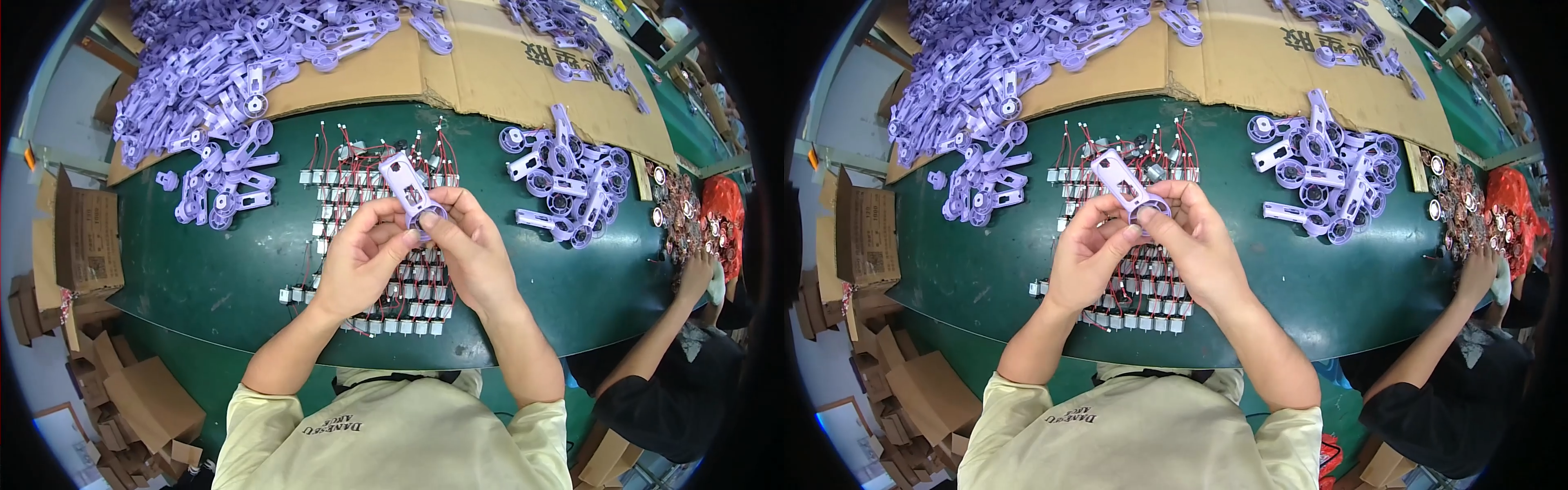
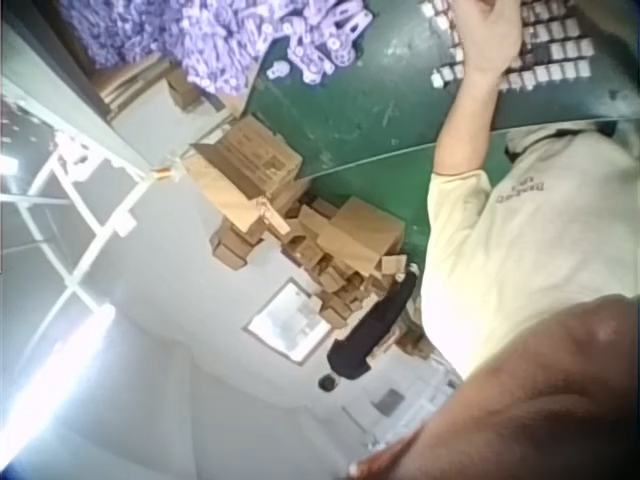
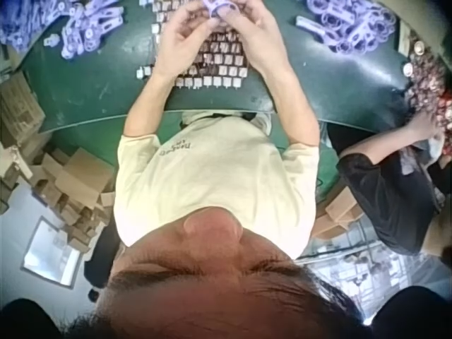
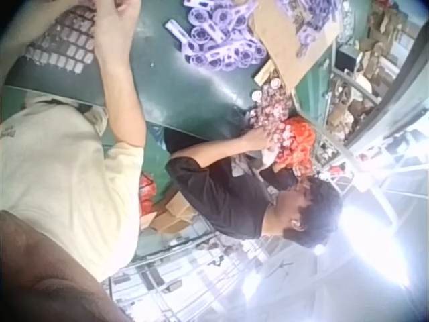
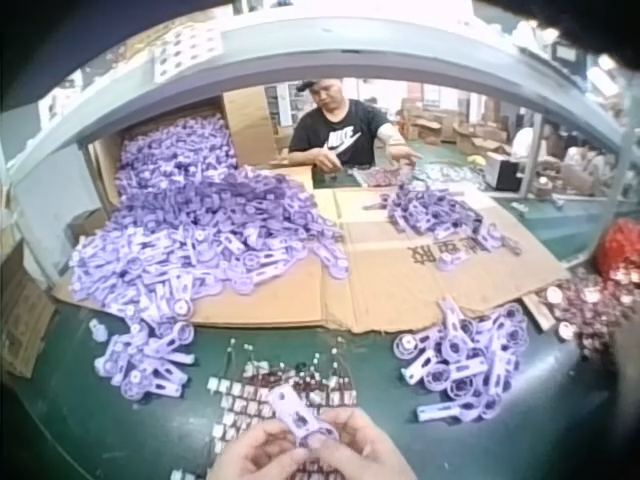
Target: The person assembles electronic modules and wires into purple plastic housings by hand at an industrial workbench.
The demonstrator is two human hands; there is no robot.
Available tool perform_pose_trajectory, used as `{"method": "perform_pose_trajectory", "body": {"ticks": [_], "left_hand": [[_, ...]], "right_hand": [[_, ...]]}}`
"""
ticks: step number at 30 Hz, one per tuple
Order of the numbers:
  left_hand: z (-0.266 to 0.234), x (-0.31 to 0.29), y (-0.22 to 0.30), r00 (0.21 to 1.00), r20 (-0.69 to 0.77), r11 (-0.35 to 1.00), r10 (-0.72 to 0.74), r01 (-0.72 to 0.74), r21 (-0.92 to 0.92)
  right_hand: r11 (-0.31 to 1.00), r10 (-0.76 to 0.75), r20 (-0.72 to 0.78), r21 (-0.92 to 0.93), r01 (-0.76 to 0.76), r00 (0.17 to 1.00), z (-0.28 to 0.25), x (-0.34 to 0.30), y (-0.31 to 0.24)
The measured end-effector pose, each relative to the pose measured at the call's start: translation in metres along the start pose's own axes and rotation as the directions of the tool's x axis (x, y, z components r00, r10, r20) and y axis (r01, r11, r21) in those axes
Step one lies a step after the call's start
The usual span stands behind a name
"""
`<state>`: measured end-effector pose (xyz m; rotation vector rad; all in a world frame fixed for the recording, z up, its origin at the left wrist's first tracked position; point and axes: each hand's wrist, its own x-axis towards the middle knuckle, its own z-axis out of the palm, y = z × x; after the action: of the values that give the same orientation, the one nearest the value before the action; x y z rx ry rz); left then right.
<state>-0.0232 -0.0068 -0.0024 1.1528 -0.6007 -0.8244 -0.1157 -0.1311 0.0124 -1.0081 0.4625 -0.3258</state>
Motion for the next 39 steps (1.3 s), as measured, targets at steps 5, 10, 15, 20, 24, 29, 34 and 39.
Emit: {"method": "perform_pose_trajectory", "body": {"ticks": [5,10,15,20,24,29,34,39], "left_hand": [[0.001,-0.004,-0.001,0.996,0.015,0.99,0.084,-0.085,0.116],[0.001,-0.003,0.004,0.999,-0.018,0.99,0.05,-0.047,0.134],[-0.006,0.002,0.003,0.993,-0.032,0.989,0.117,-0.114,0.09],[-0.015,0.004,-0.003,0.969,-0.031,0.933,0.244,-0.225,0.281],[-0.016,-0.008,-0.003,0.967,-0.134,0.954,0.216,-0.18,0.242],[-0.018,0.002,0.024,0.966,0.025,0.745,0.258,-0.215,0.632],[-0.093,0.014,0.047,0.725,-0.234,0.358,0.647,-0.018,0.934],[-0.16,-0.02,0.072,0.712,-0.577,0.088,0.402,0.597,0.798]], "right_hand": [[0.997,-0.009,-0.011,0.073,0.01,1.0,-0.004,0.003,0.009],[0.993,-0.062,0.022,-0.101,0.064,0.998,-0.002,-0.001,0.001],[0.967,-0.161,0.135,-0.177,0.184,0.978,-0.005,0.0,0.005],[0.943,-0.226,0.112,-0.226,0.246,0.968,0.004,-0.001,0.014],[0.954,-0.115,0.122,-0.264,0.144,0.986,0.013,-0.01,0.007],[0.919,-0.162,0.072,-0.352,0.178,0.984,-0.015,-0.003,-0.004],[0.264,-0.725,-0.178,-0.964,0.029,0.665,-0.071,0.008,-0.034],[0.431,-0.635,-0.053,-0.852,0.296,0.771,-0.045,0.01,-0.032]]}}
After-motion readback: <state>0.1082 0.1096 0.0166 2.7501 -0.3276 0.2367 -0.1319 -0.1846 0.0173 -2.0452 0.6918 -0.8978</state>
